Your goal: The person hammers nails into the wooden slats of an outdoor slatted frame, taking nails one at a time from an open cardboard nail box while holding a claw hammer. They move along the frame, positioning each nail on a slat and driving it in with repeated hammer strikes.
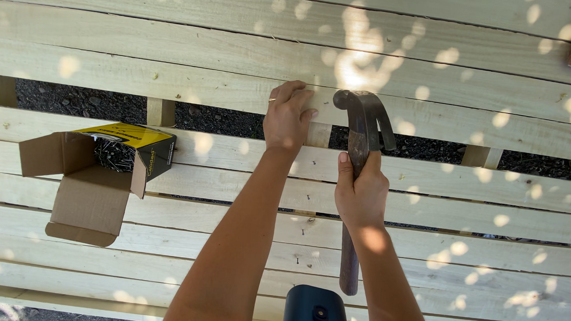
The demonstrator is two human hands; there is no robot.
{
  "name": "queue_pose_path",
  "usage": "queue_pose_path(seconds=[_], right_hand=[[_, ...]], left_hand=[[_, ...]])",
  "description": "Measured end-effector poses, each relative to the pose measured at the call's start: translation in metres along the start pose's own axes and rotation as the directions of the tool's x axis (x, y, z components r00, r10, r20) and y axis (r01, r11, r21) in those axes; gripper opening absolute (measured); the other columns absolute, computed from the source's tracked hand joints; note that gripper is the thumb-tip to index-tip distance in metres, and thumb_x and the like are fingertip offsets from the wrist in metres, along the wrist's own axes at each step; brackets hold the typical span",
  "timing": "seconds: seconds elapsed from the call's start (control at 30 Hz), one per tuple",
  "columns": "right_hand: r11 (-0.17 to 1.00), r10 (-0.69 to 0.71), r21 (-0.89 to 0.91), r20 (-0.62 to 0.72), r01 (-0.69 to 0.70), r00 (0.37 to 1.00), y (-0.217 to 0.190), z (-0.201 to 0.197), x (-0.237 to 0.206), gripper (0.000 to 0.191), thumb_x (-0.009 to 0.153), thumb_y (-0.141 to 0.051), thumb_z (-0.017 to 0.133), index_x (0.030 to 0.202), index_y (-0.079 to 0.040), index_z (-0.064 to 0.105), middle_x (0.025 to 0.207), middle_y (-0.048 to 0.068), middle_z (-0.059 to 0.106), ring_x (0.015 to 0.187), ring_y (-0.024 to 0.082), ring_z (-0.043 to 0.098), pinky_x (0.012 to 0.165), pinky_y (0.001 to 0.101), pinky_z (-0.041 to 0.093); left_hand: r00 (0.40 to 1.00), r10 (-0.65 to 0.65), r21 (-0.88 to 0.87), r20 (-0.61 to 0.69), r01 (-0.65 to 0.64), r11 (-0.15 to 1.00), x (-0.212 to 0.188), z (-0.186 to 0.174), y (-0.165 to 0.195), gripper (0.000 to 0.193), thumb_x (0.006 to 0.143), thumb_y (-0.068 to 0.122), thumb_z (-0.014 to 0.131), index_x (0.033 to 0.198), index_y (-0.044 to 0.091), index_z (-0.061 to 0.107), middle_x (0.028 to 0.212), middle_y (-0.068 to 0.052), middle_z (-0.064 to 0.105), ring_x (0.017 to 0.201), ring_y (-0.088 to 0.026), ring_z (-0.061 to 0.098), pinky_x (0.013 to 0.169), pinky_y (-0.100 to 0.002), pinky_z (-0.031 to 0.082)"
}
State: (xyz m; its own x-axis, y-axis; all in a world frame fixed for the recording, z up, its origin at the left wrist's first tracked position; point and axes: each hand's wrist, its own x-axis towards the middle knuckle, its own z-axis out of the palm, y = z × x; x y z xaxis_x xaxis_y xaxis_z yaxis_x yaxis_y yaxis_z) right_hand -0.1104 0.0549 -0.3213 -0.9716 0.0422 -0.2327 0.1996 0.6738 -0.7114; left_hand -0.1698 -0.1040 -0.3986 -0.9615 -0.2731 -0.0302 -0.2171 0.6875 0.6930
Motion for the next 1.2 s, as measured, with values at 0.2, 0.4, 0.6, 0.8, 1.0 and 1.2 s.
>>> queue_pose_path(seconds=[0.2,0.4,0.6,0.8,1.0,1.2], right_hand=[[1.000,-0.003,-0.005,-0.015,0.003,1.000,-0.005,0.015,0.001,0.033,0.105,-0.026,0.061,0.121,0.002,0.054,0.069,0.014,0.067,0.056,0.030,0.068,0.053,0.0388,0.052],[1.000,0.005,-0.010,0.002,-0.005,1.000,-0.005,0.016,0.004,0.027,0.105,-0.024,0.062,0.110,0.001,0.054,0.065,0.015,0.065,0.053,0.030,0.066,0.051,0.0388,0.050],[0.999,-0.046,-0.005,-0.035,0.046,0.998,-0.011,0.018,0.005,0.026,0.106,-0.023,0.061,0.112,0.001,0.054,0.067,0.013,0.067,0.056,0.028,0.069,0.052,0.0379,0.052],[1.000,0.003,-0.008,-0.016,-0.003,1.000,-0.012,0.015,0.008,0.030,0.104,-0.024,0.061,0.117,0.001,0.051,0.066,0.013,0.066,0.054,0.029,0.069,0.051,0.0386,0.052],[0.995,0.071,-0.079,0.069,-0.065,0.995,-0.014,0.019,0.011,0.025,0.105,-0.025,0.062,0.108,-0.001,0.055,0.066,0.012,0.066,0.054,0.026,0.066,0.050,0.0380,0.049],[0.932,0.253,0.260,0.042,-0.255,0.967,-0.011,0.000,-0.005,0.027,0.105,-0.027,0.059,0.097,-0.003,0.051,0.059,0.007,0.057,0.045,0.013,0.055,0.043,0.0308,0.046]], left_hand=[[1.000,0.023,0.129,-0.001,-0.022,0.991,-0.011,-0.005,-0.015,0.019,0.088,0.016,0.077,0.106,0.021,0.079,0.133,0.006,0.066,0.132,-0.022,0.058,0.095,-0.036,0.058],[0.999,-0.031,0.128,0.018,0.028,0.991,-0.001,-0.007,-0.013,0.015,0.084,0.018,0.079,0.098,0.021,0.080,0.131,0.007,0.067,0.125,-0.021,0.060,0.088,-0.037,0.059],[0.999,-0.045,0.107,0.023,0.043,0.993,-0.004,-0.006,-0.012,0.009,0.087,0.019,0.078,0.096,0.020,0.080,0.128,0.008,0.069,0.119,-0.018,0.062,0.083,-0.036,0.061],[0.999,-0.032,0.110,0.037,0.028,0.994,-0.004,-0.006,-0.013,0.014,0.085,0.017,0.078,0.099,0.019,0.080,0.129,0.006,0.067,0.119,-0.020,0.062,0.084,-0.037,0.061],[0.997,-0.037,0.115,0.065,0.030,0.993,-0.003,-0.006,-0.014,0.015,0.085,0.015,0.077,0.100,0.018,0.079,0.132,0.005,0.066,0.122,-0.021,0.060,0.087,-0.037,0.060],[0.980,0.095,0.293,0.174,-0.144,0.945,-0.006,-0.008,-0.006,0.043,0.086,0.014,0.075,0.126,0.014,0.061,0.145,0.000,0.051,0.139,-0.027,0.047,0.113,-0.048,0.043]])
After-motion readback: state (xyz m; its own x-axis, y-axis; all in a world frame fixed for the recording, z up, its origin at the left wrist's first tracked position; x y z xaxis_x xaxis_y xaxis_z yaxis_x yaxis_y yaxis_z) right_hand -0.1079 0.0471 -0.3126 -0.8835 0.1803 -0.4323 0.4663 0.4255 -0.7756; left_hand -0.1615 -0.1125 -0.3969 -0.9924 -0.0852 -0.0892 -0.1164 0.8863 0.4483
